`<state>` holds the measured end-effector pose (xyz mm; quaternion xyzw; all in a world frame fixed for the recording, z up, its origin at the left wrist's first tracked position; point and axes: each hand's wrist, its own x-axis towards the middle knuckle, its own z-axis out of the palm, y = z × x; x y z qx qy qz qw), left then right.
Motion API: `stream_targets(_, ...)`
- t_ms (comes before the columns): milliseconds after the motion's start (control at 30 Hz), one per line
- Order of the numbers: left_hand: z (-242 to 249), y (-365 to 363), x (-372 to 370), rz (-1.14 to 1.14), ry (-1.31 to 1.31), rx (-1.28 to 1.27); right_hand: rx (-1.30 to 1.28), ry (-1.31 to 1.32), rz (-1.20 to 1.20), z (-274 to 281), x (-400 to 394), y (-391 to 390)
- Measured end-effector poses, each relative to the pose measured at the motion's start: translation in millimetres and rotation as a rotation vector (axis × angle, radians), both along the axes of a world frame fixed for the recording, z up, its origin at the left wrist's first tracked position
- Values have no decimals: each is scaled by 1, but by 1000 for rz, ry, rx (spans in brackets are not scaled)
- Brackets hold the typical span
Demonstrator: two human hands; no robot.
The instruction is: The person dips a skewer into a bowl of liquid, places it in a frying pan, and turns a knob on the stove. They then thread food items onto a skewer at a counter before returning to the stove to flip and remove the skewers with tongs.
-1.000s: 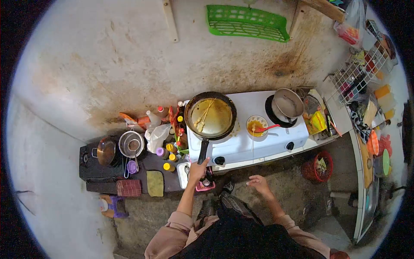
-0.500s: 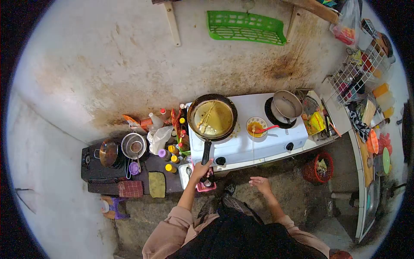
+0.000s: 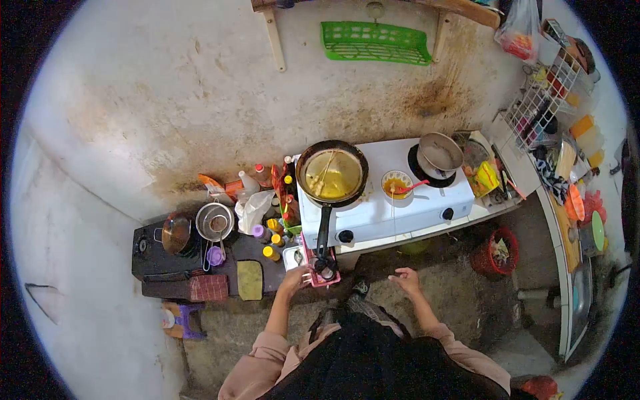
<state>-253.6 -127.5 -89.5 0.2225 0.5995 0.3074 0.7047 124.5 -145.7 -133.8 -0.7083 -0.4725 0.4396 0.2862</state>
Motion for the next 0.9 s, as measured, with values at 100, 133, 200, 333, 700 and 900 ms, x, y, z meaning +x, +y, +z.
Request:
stream_targets(100, -24, -40, -7, -55, 97, 66, 13, 58, -63, -83, 28, -33)
stream_targets(133, -62, -55, -14, -152, 282, 162, 10, 109, -83, -111, 40, -45)
stream_targets(200, -121, -77, -23, -352, 650, 357, -156, 394, -108, -206, 93, -84)
stream_targets(333, -63, -108, 11, -380, 712, -11, -293, -69, 275, -209, 111, -134)
stream_targets(700, -165, -105, 48, -982, 731, 214, -272, 26, 121, -158, 125, -187)
stream_targets(900, -42, -66, 140, -1223, 1031, 322, -212, -327, 160, -98, 151, -165)
